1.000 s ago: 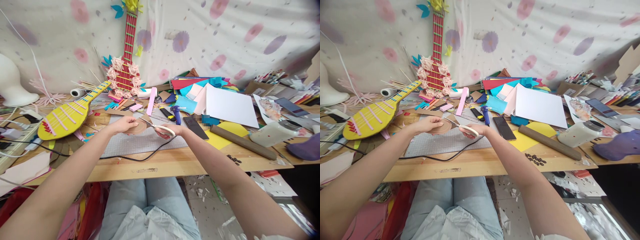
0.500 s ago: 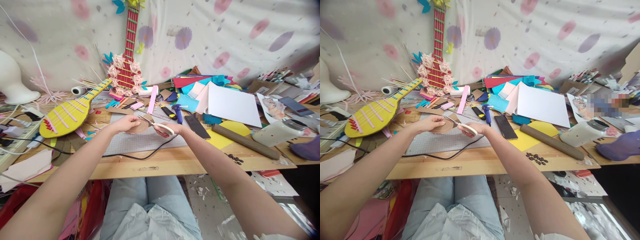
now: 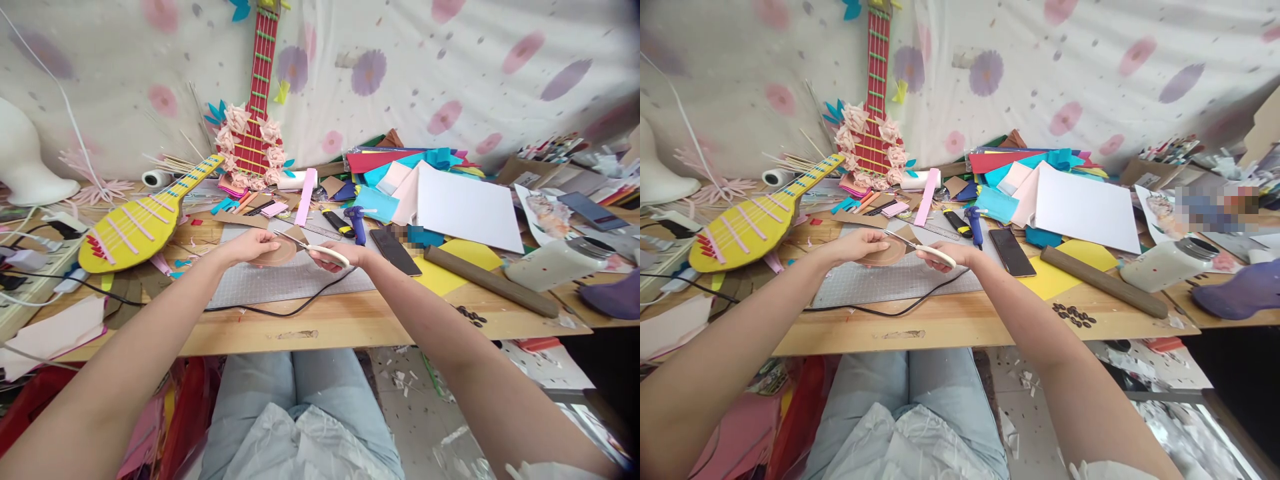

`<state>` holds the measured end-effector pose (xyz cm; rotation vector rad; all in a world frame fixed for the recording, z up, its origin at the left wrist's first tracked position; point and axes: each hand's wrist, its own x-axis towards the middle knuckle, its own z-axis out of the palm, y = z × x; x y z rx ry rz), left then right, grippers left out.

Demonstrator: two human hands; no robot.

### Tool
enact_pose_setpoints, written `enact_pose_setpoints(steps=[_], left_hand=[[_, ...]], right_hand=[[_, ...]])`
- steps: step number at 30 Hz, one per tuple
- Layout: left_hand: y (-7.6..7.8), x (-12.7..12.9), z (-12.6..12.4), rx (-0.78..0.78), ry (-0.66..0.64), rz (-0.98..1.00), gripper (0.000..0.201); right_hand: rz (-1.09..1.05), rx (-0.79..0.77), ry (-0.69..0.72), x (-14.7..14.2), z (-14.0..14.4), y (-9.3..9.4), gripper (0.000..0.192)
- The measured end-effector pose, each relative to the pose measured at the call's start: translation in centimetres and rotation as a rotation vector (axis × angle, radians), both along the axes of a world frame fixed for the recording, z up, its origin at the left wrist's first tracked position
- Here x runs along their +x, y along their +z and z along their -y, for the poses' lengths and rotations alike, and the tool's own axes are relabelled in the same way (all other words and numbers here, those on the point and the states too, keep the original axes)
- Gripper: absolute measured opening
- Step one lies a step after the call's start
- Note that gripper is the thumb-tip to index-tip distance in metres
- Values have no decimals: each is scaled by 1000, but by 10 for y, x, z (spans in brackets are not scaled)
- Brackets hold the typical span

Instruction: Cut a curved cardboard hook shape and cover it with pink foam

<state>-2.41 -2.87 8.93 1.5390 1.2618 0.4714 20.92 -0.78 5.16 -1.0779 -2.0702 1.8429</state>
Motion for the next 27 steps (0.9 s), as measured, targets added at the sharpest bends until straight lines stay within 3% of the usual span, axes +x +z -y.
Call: enact_pose_setpoints(steps=[11,19,23,27], left_hand=[[-6,-12,-11,-11,-63,-80,40],[-8,-22,-19,232,36,-208,26],[-10,-17,-17,214,-101,-219,28],[-7,-10,-20,270,-217,-240,28]], right_hand=[[35,10,54,3,2,3,49],[-170,76,-159,6,-2,-3,45],[-329,132,-290,-6,-6,-5,44],[-341,214,-288,-31,-6,-7,36]])
